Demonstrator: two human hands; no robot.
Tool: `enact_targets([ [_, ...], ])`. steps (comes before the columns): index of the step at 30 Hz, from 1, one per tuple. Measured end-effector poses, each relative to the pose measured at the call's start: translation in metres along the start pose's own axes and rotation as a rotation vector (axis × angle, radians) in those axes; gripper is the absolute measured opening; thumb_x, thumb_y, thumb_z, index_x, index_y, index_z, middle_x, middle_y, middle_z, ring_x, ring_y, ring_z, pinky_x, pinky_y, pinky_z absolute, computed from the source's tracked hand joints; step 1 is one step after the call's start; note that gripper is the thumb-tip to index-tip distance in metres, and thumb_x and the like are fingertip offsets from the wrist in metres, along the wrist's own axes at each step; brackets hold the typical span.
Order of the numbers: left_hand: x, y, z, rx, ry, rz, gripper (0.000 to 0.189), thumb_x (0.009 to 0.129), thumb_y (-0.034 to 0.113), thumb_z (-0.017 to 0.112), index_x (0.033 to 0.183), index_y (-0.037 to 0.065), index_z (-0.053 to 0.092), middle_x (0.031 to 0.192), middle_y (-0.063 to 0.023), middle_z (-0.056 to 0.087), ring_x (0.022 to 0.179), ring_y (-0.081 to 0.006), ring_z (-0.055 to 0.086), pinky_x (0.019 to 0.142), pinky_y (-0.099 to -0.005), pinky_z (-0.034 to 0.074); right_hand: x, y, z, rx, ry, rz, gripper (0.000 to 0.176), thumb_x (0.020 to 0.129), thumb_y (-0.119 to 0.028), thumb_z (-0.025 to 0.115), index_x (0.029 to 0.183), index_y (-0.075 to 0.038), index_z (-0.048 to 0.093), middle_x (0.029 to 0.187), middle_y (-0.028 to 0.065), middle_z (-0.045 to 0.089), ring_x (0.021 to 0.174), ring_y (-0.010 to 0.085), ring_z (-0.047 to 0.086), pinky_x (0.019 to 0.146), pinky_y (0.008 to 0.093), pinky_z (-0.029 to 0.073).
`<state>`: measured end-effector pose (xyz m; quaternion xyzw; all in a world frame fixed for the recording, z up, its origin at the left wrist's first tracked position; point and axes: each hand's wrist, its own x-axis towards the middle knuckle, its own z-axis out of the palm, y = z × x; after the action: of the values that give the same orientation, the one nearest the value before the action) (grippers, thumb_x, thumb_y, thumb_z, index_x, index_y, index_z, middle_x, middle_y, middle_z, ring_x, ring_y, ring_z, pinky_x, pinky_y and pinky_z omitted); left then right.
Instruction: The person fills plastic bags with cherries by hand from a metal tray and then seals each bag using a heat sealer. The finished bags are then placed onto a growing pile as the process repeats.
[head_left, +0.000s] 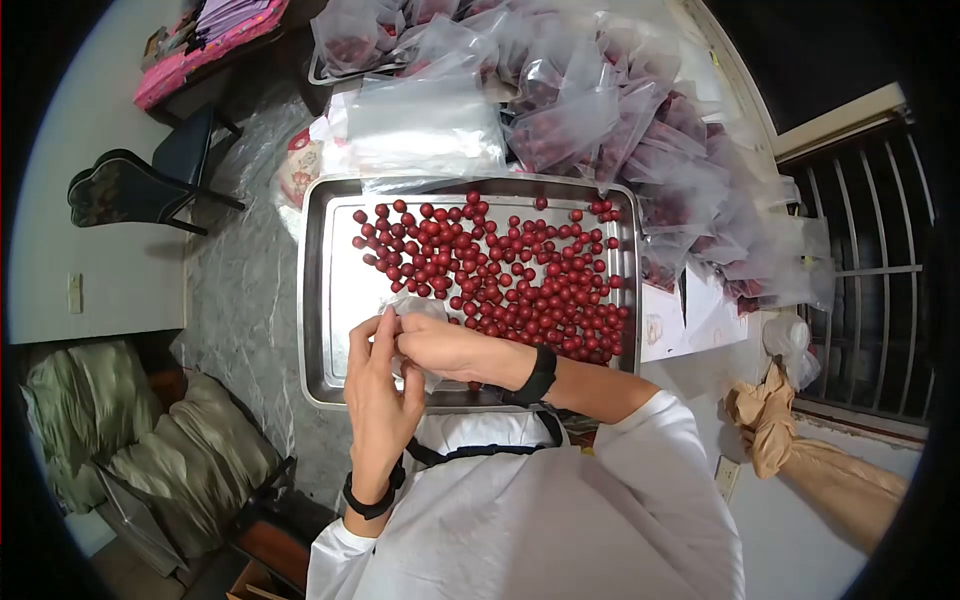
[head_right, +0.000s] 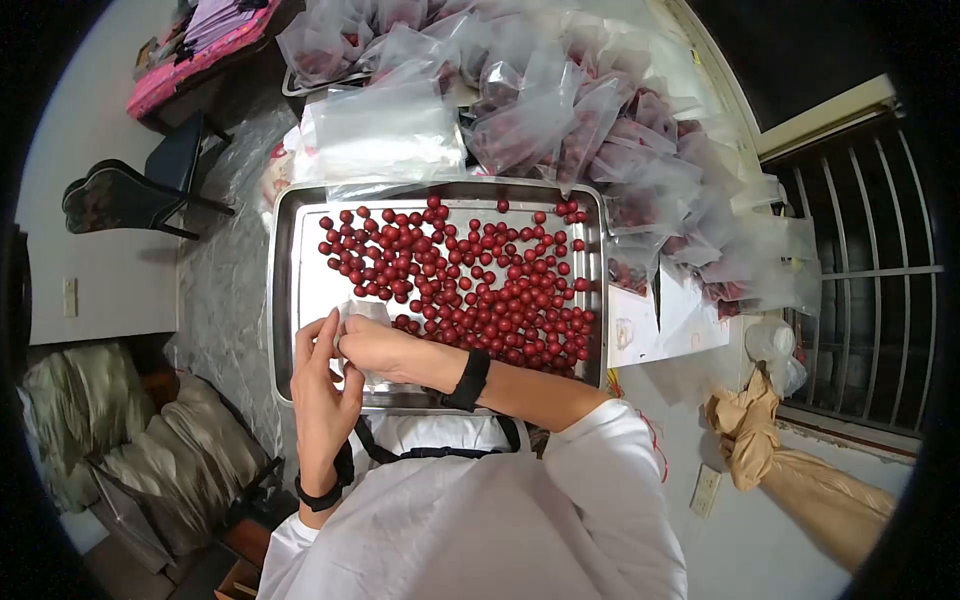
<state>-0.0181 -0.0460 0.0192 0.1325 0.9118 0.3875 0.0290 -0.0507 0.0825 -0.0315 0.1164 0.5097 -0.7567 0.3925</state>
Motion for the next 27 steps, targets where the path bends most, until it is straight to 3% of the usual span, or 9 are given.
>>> enact_targets([
  [4,0.001,-0.002,-0.002,-0.012,0.017,0.016,0.068,0.073,-0.01,0.057,0.139,0.003,0.054,0.126,-0.014,0.056,0.086,-0.021,0.062,0.066,-0.0298,0.053,-0.003,0.011,-0.002,-0.031,0.025,-0.053,0.018,0.093,-0.003,0.044,0.103,0.006,0.055,0.094,0.0057,0.052,0.082,0.0139,0.049,0.066,0.0325,0.042],
  [6,0.001,-0.003,-0.004,-0.029,0.013,0.003,0.068,0.073,-0.009,0.056,0.139,0.003,0.054,0.126,-0.0138,0.056,0.086,-0.0203,0.062,0.066,-0.0293,0.053,-0.028,0.004,-0.008,-0.03,-0.052,-0.28,0.023,0.095,-0.003,0.046,0.115,0.003,0.056,0.1,0.0063,0.057,0.082,0.0133,0.053,0.069,0.03,0.045],
  [7,0.001,-0.004,-0.004,-0.02,0.015,0.003,0.068,0.073,-0.009,0.056,0.14,0.004,0.054,0.126,-0.0135,0.056,0.086,-0.0198,0.062,0.066,-0.0291,0.053,-0.043,-0.007,-0.012,-0.031,-0.055,-0.278,0.023,0.095,-0.003,0.046,0.115,0.003,0.056,0.1,0.0063,0.057,0.082,0.0133,0.053,0.069,0.03,0.045],
  [9,0.002,-0.005,-0.005,-0.013,0.016,0.0,0.068,0.073,-0.009,0.056,0.14,0.004,0.054,0.126,-0.0132,0.056,0.086,-0.0192,0.062,0.065,-0.029,0.053,-0.069,-0.032,-0.031,-0.055,0.0,-0.307,0.034,0.098,-0.001,0.043,0.129,0.0,0.056,0.12,0.0083,0.063,0.097,0.013,0.061,0.086,0.0273,0.05],
  [11,0.002,-0.005,-0.007,-0.031,0.01,-0.016,0.068,0.073,-0.007,0.056,0.14,0.004,0.055,0.126,-0.0129,0.056,0.086,-0.019,0.062,0.065,-0.0285,0.053,-0.066,-0.029,-0.07,-0.294,0.149,-0.434,0.028,0.098,-0.002,0.045,0.121,0.001,0.062,0.115,0.0065,0.067,0.092,0.0124,0.063,0.08,0.0291,0.051],
  [15,0.004,-0.005,-0.01,-0.041,0.001,-0.035,0.068,0.073,-0.005,0.056,0.14,0.004,0.055,0.126,-0.0129,0.056,0.086,-0.0189,0.062,0.064,-0.028,0.053,-0.04,0.011,-0.144,-0.994,0.721,-0.394,0.016,0.091,-0.01,0.062,0.104,-0.003,0.069,0.096,0.0077,0.066,0.08,0.0195,0.065,0.072,0.0343,0.051],
  [16,0.004,-0.006,-0.01,-0.038,0.002,-0.031,0.068,0.073,-0.005,0.056,0.14,0.005,0.055,0.126,-0.0129,0.056,0.086,-0.0187,0.062,0.064,-0.0278,0.053,-0.034,0.025,-0.157,-0.994,0.721,-0.393,0.016,0.091,-0.01,0.062,0.104,-0.003,0.069,0.096,0.0077,0.066,0.08,0.0195,0.065,0.072,0.0343,0.051],
  [18,0.004,-0.006,-0.01,-0.033,0.004,-0.029,0.068,0.072,-0.004,0.056,0.14,0.005,0.055,0.126,-0.0128,0.056,0.085,-0.0184,0.062,0.063,-0.0277,0.053,-0.025,0.041,-0.171,-1.094,0.766,-0.322,0.014,0.086,-0.012,0.067,0.099,-0.009,0.069,0.092,0.0132,0.061,0.087,0.0332,0.064,0.075,0.0456,0.051],
  [27,0.004,-0.003,-0.013,-0.082,-0.001,-0.092,0.065,0.075,-0.004,0.055,0.14,0.006,0.056,0.126,-0.0128,0.056,0.086,-0.0172,0.062,0.061,-0.0277,0.055,-0.01,0.056,-0.167,-1.419,0.793,-0.298,0.024,0.076,-0.016,0.075,0.094,-0.003,0.066,0.1,0.0161,0.062,0.093,0.0356,0.065,0.076,0.0478,0.053],
])
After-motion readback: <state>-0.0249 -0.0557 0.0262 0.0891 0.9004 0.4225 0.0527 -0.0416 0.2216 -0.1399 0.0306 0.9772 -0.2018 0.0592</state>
